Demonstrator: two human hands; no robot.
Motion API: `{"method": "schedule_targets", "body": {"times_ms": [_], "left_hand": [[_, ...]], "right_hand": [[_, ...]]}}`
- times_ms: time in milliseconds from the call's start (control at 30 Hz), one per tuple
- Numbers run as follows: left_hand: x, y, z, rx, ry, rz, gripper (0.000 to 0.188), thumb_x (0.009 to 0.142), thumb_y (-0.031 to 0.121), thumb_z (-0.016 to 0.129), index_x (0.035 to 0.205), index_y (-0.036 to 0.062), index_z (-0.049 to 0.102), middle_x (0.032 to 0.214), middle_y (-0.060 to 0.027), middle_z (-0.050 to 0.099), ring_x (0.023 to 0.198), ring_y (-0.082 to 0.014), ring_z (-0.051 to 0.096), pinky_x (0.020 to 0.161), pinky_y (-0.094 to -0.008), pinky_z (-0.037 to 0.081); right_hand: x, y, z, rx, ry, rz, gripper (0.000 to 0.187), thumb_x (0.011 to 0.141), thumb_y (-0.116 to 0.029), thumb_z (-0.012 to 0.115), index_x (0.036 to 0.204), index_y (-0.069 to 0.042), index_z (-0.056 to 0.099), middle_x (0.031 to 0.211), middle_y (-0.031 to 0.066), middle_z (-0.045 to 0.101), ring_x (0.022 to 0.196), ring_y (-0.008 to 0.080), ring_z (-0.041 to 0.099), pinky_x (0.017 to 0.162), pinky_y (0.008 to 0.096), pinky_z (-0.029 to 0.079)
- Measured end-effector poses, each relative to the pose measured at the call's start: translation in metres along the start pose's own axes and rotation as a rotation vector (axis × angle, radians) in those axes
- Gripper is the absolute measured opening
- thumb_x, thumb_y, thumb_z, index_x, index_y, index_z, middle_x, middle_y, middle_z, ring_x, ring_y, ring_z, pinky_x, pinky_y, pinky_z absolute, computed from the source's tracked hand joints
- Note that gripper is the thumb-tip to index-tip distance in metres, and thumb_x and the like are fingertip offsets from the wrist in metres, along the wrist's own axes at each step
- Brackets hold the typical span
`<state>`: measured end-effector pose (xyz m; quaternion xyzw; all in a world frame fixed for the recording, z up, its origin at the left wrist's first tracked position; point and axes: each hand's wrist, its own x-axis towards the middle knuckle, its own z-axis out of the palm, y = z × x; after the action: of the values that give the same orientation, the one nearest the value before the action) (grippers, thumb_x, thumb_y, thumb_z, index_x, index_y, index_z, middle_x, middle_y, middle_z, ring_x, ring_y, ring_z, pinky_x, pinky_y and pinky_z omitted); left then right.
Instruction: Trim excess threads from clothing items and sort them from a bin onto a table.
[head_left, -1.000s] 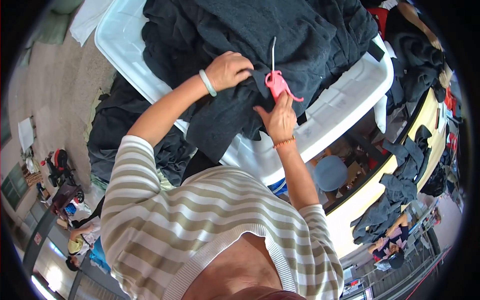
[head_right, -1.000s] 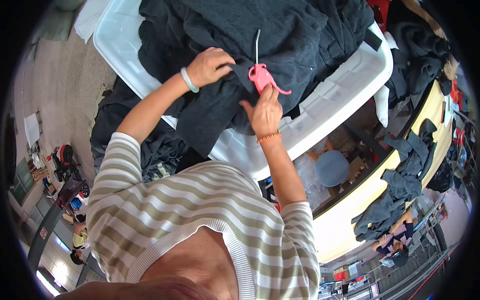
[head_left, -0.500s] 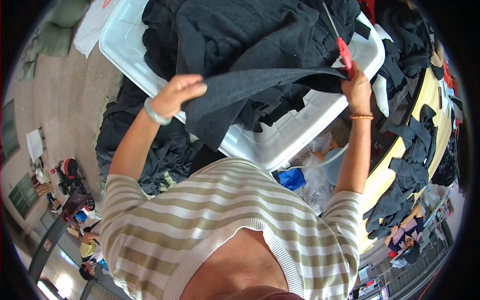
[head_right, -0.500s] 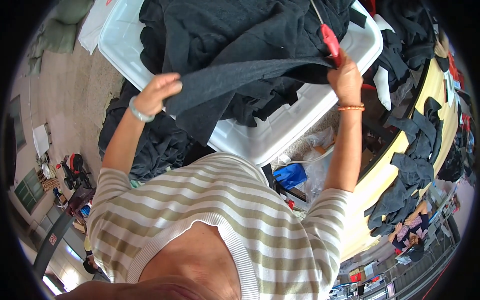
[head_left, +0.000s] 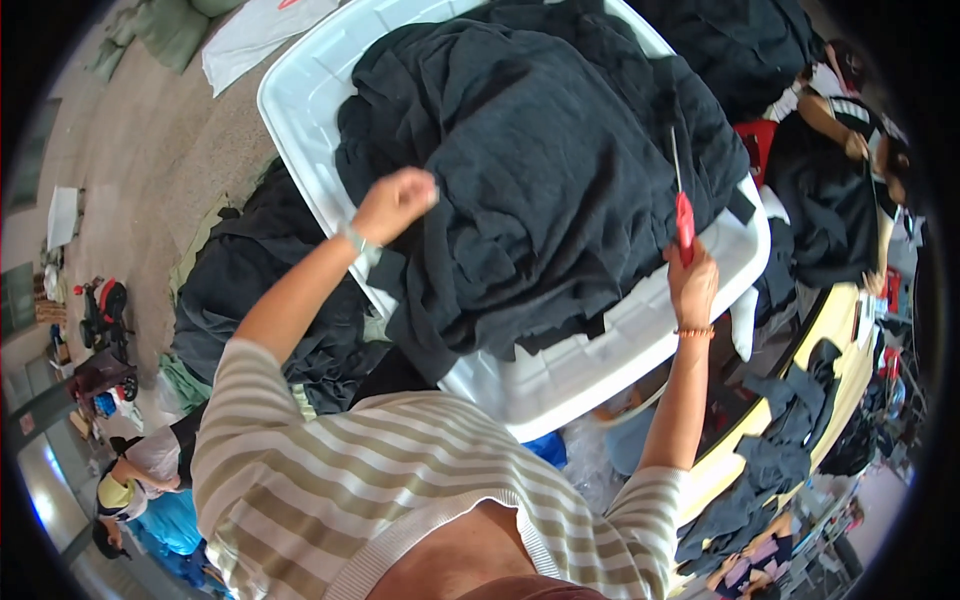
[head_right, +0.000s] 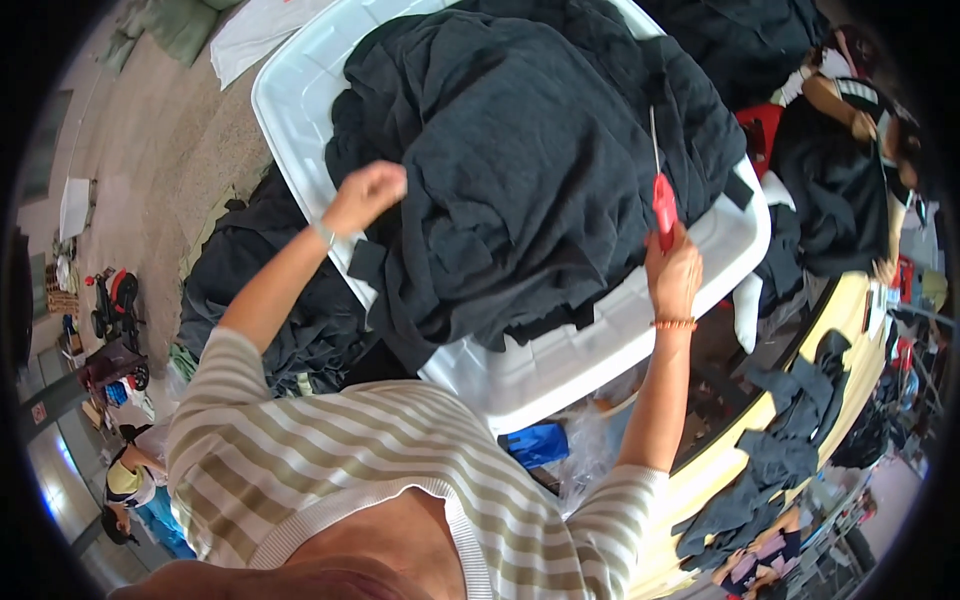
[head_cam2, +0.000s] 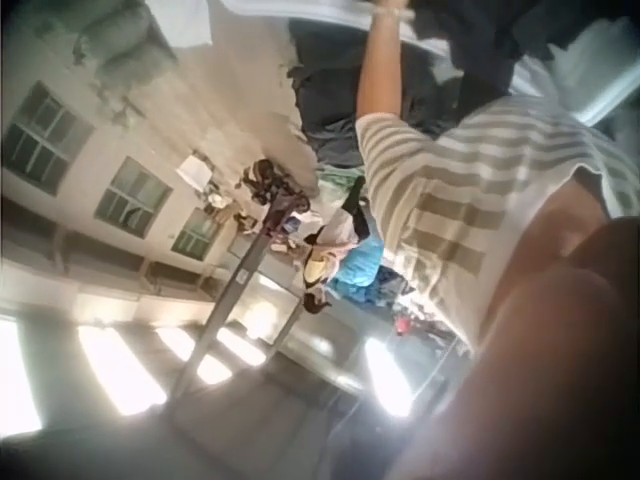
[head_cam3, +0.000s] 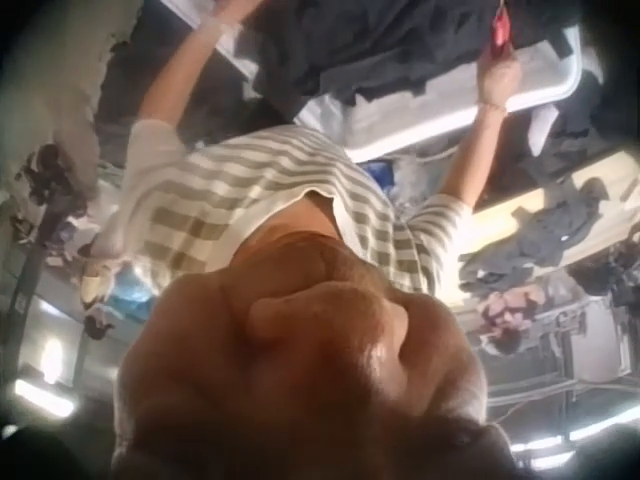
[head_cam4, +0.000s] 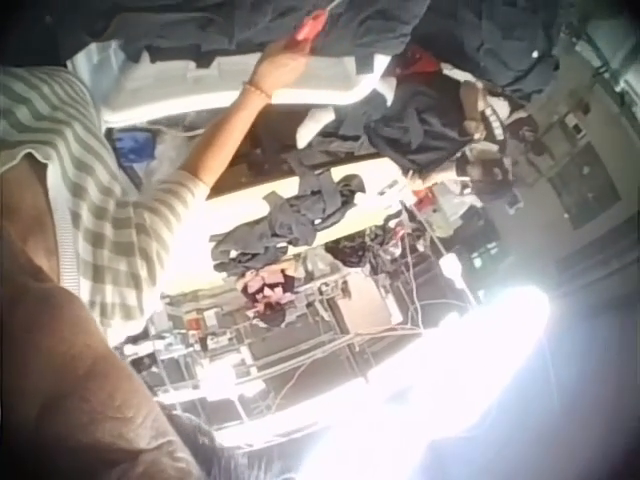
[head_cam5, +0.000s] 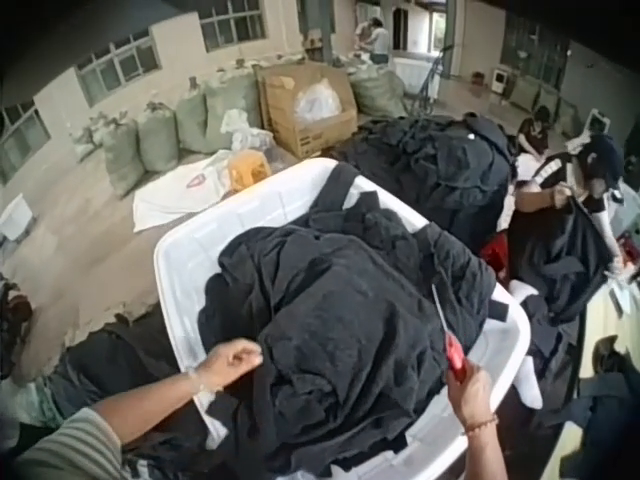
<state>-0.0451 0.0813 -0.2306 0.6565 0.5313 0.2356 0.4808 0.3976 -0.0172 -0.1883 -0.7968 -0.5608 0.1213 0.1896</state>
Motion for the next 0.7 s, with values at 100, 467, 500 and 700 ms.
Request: {"method": "schedule_targets", "body": {"times_ms": [100, 467, 500, 700], "left_hand": [[0.126, -0.032, -0.02, -0.189, 0.32, -0.404, 0.044, 0.082, 0.037, 0.073, 0.108, 0.0023, 0.064, 0.097, -0.0089, 0.069, 0.091, -0.0171, 0.065, 0.082, -0.0291, 0.049], [0.287, -0.042, -0.027, -0.063, 0.446, -0.131, 0.061, 0.07, 0.035, 0.082, 0.117, 0.0019, 0.062, 0.119, -0.0164, 0.064, 0.114, -0.0252, 0.059, 0.096, -0.0336, 0.045], [0.272, -0.02, -0.022, 0.02, 0.46, 0.185, 0.055, 0.072, 0.031, 0.08, 0.116, 0.0029, 0.062, 0.117, -0.0159, 0.064, 0.112, -0.0254, 0.06, 0.093, -0.0328, 0.047], [0.123, 0.052, 0.036, 0.376, -0.594, 0.879, 0.02, 0.08, 0.009, 0.056, 0.099, 0.0102, 0.062, 0.097, -0.0101, 0.056, 0.08, -0.0271, 0.063, 0.071, -0.0389, 0.053]], "right_hand": [[-0.003, -0.011, 0.017, 0.003, -0.1, 0.092, 0.022, 0.086, -0.017, 0.062, 0.097, 0.002, 0.065, 0.073, 0.0145, 0.069, 0.067, 0.0247, 0.068, 0.066, 0.0335, 0.05], [0.026, -0.079, 0.019, 0.134, -0.144, 0.206, 0.021, 0.089, -0.013, 0.062, 0.103, 0.002, 0.064, 0.073, 0.01, 0.07, 0.064, 0.0136, 0.063, 0.062, 0.0273, 0.047], [0.032, -0.084, 0.018, 0.13, -0.146, 0.214, 0.022, 0.088, -0.013, 0.062, 0.104, 0.002, 0.065, 0.073, 0.0076, 0.07, 0.063, 0.0097, 0.06, 0.061, 0.0248, 0.046], [0.09, -0.114, 0.013, 0.038, -0.055, 0.109, 0.031, 0.089, -0.024, 0.064, 0.104, 0.003, 0.066, 0.078, 0.0133, 0.071, 0.074, 0.0163, 0.068, 0.067, 0.0281, 0.05]]}}
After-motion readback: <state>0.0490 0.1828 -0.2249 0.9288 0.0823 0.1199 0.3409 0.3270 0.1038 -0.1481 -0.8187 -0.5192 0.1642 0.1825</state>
